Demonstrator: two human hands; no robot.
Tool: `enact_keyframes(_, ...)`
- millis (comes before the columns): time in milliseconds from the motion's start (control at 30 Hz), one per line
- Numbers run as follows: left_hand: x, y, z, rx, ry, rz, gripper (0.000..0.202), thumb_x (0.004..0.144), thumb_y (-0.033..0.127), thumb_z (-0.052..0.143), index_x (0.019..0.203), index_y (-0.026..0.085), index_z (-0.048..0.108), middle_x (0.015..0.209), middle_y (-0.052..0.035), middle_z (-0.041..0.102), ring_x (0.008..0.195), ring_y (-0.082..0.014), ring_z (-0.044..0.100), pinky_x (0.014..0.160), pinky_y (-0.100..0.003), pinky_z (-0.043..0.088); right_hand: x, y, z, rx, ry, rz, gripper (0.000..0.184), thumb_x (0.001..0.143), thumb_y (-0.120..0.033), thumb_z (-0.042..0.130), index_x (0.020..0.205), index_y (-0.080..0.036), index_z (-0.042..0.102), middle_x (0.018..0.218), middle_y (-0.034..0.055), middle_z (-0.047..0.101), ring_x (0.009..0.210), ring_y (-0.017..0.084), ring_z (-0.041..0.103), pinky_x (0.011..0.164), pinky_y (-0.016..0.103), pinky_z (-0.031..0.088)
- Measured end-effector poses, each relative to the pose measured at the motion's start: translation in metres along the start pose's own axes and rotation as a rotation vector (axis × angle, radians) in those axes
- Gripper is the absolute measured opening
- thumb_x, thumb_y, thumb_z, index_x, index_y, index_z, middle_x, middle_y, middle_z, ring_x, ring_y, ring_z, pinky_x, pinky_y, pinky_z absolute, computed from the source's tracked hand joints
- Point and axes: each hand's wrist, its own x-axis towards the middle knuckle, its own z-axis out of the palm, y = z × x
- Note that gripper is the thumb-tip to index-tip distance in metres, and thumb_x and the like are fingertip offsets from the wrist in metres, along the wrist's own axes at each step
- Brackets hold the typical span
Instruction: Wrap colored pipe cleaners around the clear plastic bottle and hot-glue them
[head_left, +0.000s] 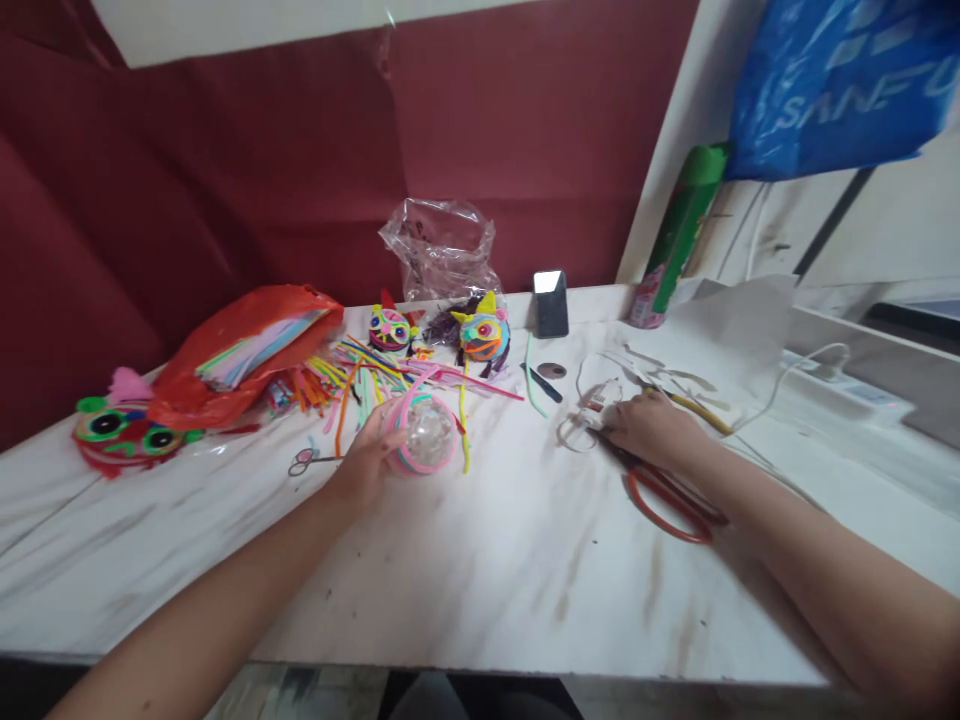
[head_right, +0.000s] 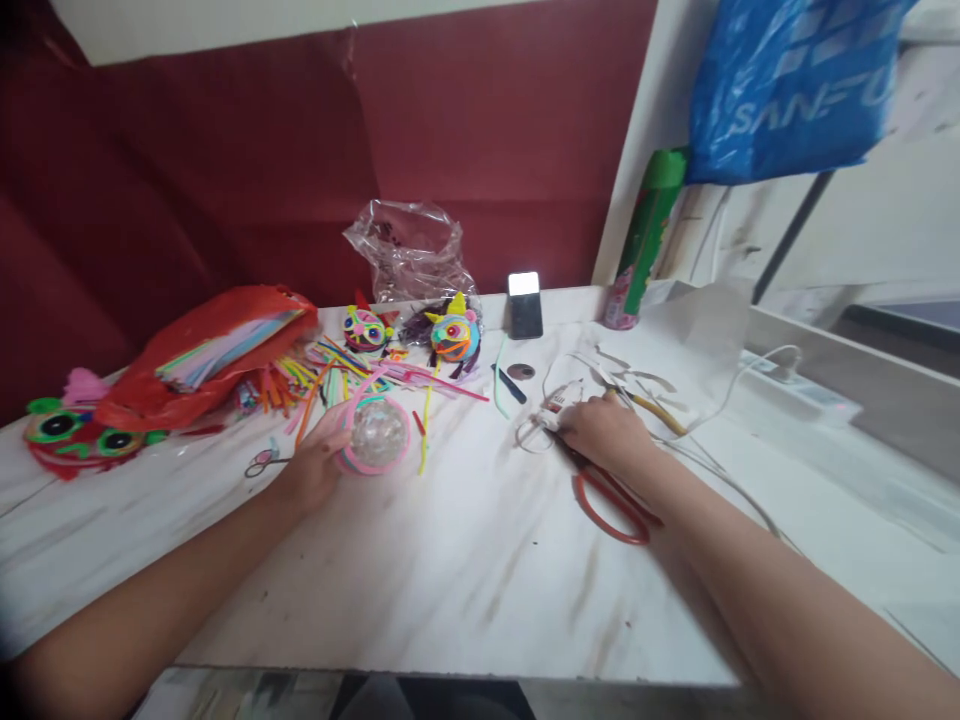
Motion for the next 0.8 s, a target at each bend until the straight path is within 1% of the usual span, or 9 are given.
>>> enact_keyframes(67,0.001,-0.003,-0.002,-0.004,0.001,0.018,0.062,0.066,0.031,0.073,0.125,0.023,0.054,0.124,-0.0059,0.063,0.119,-0.0267,0.056,0.097,-0.035,0.046,-0.002,0.0,0.002,-0.011,0.084,-0.016,0.021,0.084,-0.028,0.05,0.079,-0.019,0.068,0.084,0.012,0.072,0.091,0.029,0.066,0.068,0.034,0.046)
enact_keyframes(200,0.003,-0.008,-0.006,0.049,0.008,0.046,0.068,0.063,0.03,0.074,0.127,0.021,0.052,0.127,-0.0078,0.06,0.123,-0.029,0.052,0.102,-0.039,0.041,-0.007,0.0,0.001,0.025,0.285,0.009,0.032,0.082,-0.041,0.055,0.057,-0.021,0.055,0.066,0.0117,0.067,0.075,0.029,0.066,0.058,0.034,0.045)
enact_keyframes(267,0.003,-0.01,-0.008,0.087,0.008,0.053,0.069,0.063,0.032,0.074,0.127,0.02,0.052,0.128,-0.009,0.059,0.124,-0.0304,0.05,0.103,-0.041,0.039,-0.009,-0.003,-0.004,0.093,0.396,-0.018,0.029,0.082,-0.041,0.056,0.058,-0.024,0.052,0.065,0.0128,0.066,0.071,0.03,0.066,0.056,0.036,0.046)
enact_keyframes(333,0.004,-0.012,-0.008,0.118,-0.004,0.073,0.068,0.063,0.033,0.075,0.126,0.02,0.052,0.131,-0.0091,0.056,0.126,-0.031,0.048,0.104,-0.041,0.038,-0.013,-0.009,-0.01,0.235,0.469,-0.07,0.021,0.081,-0.036,0.054,0.065,-0.023,0.056,0.069,0.0132,0.068,0.07,0.03,0.066,0.058,0.038,0.048)
enact_keyframes(400,0.004,-0.013,-0.009,0.14,-0.023,0.093,0.067,0.065,0.034,0.075,0.126,0.022,0.052,0.134,-0.0083,0.053,0.128,-0.0313,0.045,0.104,-0.041,0.037,-0.019,-0.021,-0.017,0.474,0.462,-0.105,0.021,0.081,-0.035,0.05,0.074,-0.021,0.063,0.076,0.0119,0.071,0.073,0.03,0.068,0.061,0.038,0.052)
enact_keyframes(533,0.005,-0.016,-0.012,0.138,-0.063,0.104,0.065,0.067,0.036,0.074,0.127,0.024,0.052,0.134,-0.0077,0.053,0.129,-0.0322,0.044,0.104,-0.042,0.038,-0.035,-0.059,-0.028,0.923,0.221,-0.201,0.031,0.083,-0.035,0.045,0.089,-0.019,0.07,0.085,0.0071,0.075,0.077,0.025,0.071,0.06,0.032,0.055)
enact_keyframes(633,0.006,-0.017,-0.014,0.103,-0.108,0.107,0.068,0.066,0.037,0.075,0.128,0.024,0.051,0.133,-0.0088,0.054,0.127,-0.0328,0.047,0.103,-0.043,0.039,-0.044,-0.09,-0.035,1.001,0.171,-0.357,0.028,0.084,-0.035,0.048,0.09,-0.02,0.07,0.089,0.0054,0.075,0.079,0.023,0.07,0.066,0.032,0.056)
enact_keyframes(700,0.006,-0.017,-0.015,0.084,-0.125,0.101,0.068,0.066,0.036,0.075,0.129,0.025,0.05,0.134,-0.0087,0.054,0.127,-0.0327,0.047,0.102,-0.043,0.04,-0.047,-0.106,-0.038,0.993,0.22,-0.464,0.026,0.084,-0.037,0.049,0.087,-0.02,0.069,0.087,0.0053,0.075,0.08,0.023,0.07,0.07,0.032,0.056)
enact_keyframes(800,0.006,-0.018,-0.015,0.071,-0.134,0.082,0.068,0.068,0.034,0.074,0.13,0.026,0.048,0.133,-0.0082,0.054,0.125,-0.0325,0.049,0.101,-0.043,0.041,-0.049,-0.121,-0.04,0.973,0.278,-0.562,0.025,0.084,-0.035,0.048,0.08,-0.02,0.066,0.079,0.0057,0.073,0.074,0.023,0.069,0.066,0.032,0.056)
